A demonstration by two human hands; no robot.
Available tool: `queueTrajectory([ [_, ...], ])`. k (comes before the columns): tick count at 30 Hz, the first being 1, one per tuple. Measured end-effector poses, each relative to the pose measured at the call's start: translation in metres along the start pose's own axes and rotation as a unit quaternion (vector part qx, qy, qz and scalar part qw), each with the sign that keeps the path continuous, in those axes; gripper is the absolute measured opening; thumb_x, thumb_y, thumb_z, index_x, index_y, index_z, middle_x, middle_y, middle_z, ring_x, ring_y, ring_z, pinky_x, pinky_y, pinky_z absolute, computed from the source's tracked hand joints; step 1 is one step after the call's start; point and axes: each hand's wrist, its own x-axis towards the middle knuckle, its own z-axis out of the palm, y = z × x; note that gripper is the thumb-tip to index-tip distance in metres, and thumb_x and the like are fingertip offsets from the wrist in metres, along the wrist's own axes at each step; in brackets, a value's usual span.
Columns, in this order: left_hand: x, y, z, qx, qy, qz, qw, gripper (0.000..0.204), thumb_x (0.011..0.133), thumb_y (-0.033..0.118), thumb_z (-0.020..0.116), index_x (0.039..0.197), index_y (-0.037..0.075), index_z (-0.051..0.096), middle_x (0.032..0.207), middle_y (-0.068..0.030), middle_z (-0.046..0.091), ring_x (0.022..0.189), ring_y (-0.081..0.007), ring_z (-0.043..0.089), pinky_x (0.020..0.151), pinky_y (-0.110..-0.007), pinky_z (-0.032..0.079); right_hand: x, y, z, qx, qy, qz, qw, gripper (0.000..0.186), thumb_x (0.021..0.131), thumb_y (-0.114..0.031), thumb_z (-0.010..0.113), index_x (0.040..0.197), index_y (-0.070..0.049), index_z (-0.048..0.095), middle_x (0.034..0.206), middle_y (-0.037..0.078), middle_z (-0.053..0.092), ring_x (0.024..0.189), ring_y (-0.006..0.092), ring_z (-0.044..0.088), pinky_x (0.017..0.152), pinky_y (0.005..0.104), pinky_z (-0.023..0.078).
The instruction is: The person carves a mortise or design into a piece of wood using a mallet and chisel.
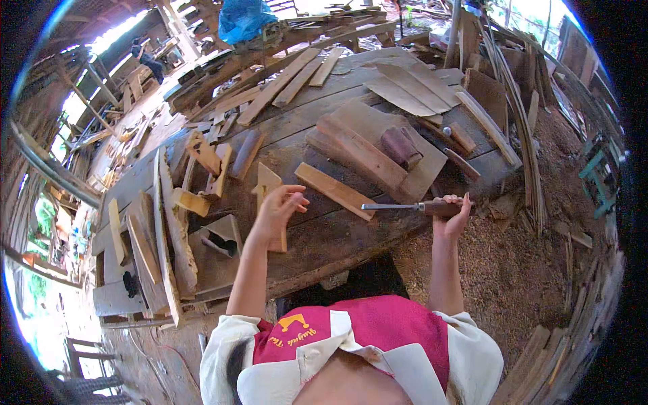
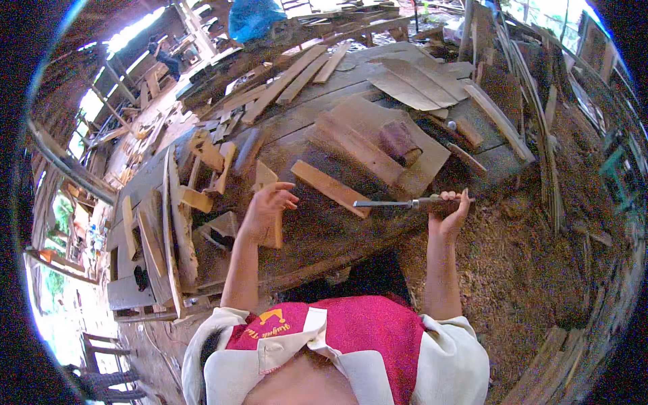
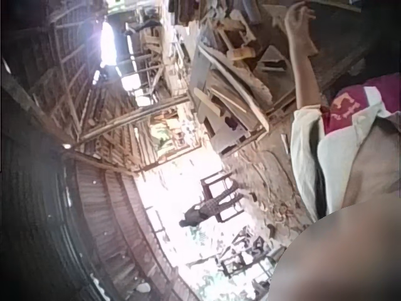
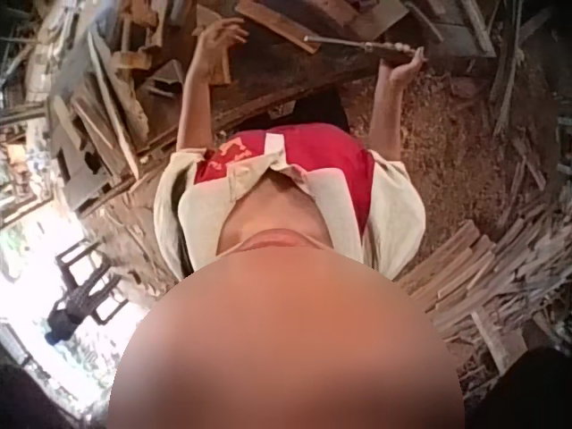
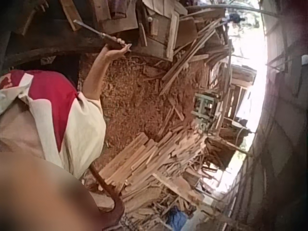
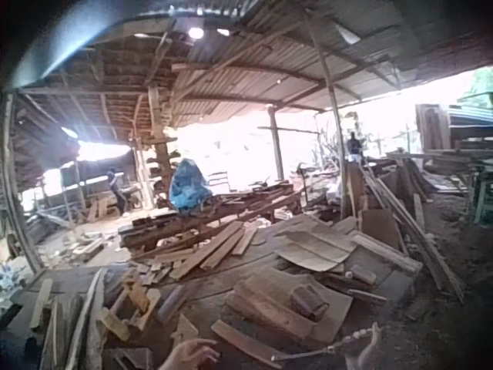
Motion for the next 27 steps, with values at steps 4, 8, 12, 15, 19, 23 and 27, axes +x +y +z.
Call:
queueTrajectory([
  [4, 0.023, -0.024, 0.014, 0.445, -0.001, 0.136, 0.885, 0.052, 0.078, 0.027, 0.067, 0.118, 0.0, 0.049, 0.102, -0.0149, 0.06, 0.098, -0.0274, 0.057, 0.089, -0.036, 0.042, 0.001, -0.013, -0.013, -0.029, 0.032, -0.03, 0.999, 0.026, 0.088, -0.033, 0.053, 0.071, -0.014, 0.045, 0.065, -0.002, 0.047, 0.062, 0.0123, 0.049, 0.065, 0.0355, 0.042],
  [8, 0.017, -0.032, 0.002, 0.517, 0.078, 0.148, 0.839, 0.056, 0.077, 0.03, 0.066, 0.121, 0.001, 0.047, 0.125, -0.0206, 0.046, 0.119, -0.0345, 0.04, 0.1, -0.042, 0.032, -0.001, -0.024, -0.013, -0.037, 0.049, -0.044, 0.997, 0.024, 0.087, -0.032, 0.055, 0.072, -0.016, 0.045, 0.065, -0.002, 0.047, 0.061, 0.0116, 0.048, 0.063, 0.0338, 0.042],
  [12, -0.009, -0.044, -0.019, 0.57, 0.199, 0.039, 0.796, 0.067, 0.078, 0.035, 0.064, 0.13, 0.004, 0.036, 0.135, -0.0221, 0.033, 0.126, -0.0378, 0.03, 0.102, -0.046, 0.028, 0.001, -0.016, -0.002, -0.043, 0.032, -0.035, 0.998, 0.024, 0.088, -0.029, 0.053, 0.071, -0.015, 0.045, 0.066, -0.002, 0.049, 0.063, 0.0115, 0.049, 0.064, 0.0343, 0.043],
  [15, -0.029, -0.053, -0.028, 0.568, 0.23, -0.019, 0.79, 0.076, 0.079, 0.036, 0.063, 0.137, 0.006, 0.024, 0.139, -0.0252, 0.024, 0.128, -0.0405, 0.026, 0.103, -0.046, 0.027, 0.001, -0.005, 0.023, -0.064, 0.022, -0.043, 0.997, 0.023, 0.089, -0.028, 0.053, 0.073, -0.014, 0.044, 0.066, -0.002, 0.047, 0.063, 0.0113, 0.048, 0.065, 0.0348, 0.043],
  [19, -0.039, -0.073, -0.026, 0.446, 0.228, -0.029, 0.865, 0.075, 0.084, 0.036, 0.057, 0.137, 0.0, 0.019, 0.131, -0.0286, 0.036, 0.122, -0.0426, 0.034, 0.099, -0.043, 0.033, 0.003, 0.008, 0.052, -0.081, -0.029, -0.048, 0.995, 0.023, 0.089, -0.028, 0.051, 0.073, -0.013, 0.042, 0.065, -0.002, 0.042, 0.062, 0.0121, 0.045, 0.067, 0.0331, 0.041],
  [23, -0.036, -0.075, -0.015, 0.444, 0.278, 0.016, 0.852, 0.078, 0.08, 0.039, 0.061, 0.136, 0.0, 0.025, 0.126, -0.0263, 0.041, 0.115, -0.0385, 0.043, 0.093, -0.042, 0.039, 0.003, 0.028, 0.079, -0.073, -0.132, -0.053, 0.987, 0.022, 0.088, -0.028, 0.051, 0.074, -0.013, 0.043, 0.062, -0.002, 0.039, 0.057, 0.0111, 0.039, 0.063, 0.0299, 0.036],
  [27, -0.037, -0.078, -0.02, 0.44, 0.286, 0.031, 0.851, 0.086, 0.074, 0.042, 0.067, 0.135, 0.0, 0.026, 0.124, -0.0241, 0.045, 0.112, -0.0369, 0.047, 0.09, -0.041, 0.042, 0.003, 0.061, 0.106, -0.018, -0.254, 0.021, 0.967, 0.024, 0.086, -0.034, 0.053, 0.076, -0.013, 0.048, 0.061, -0.002, 0.039, 0.054, 0.0107, 0.037, 0.061, 0.0284, 0.032],
])
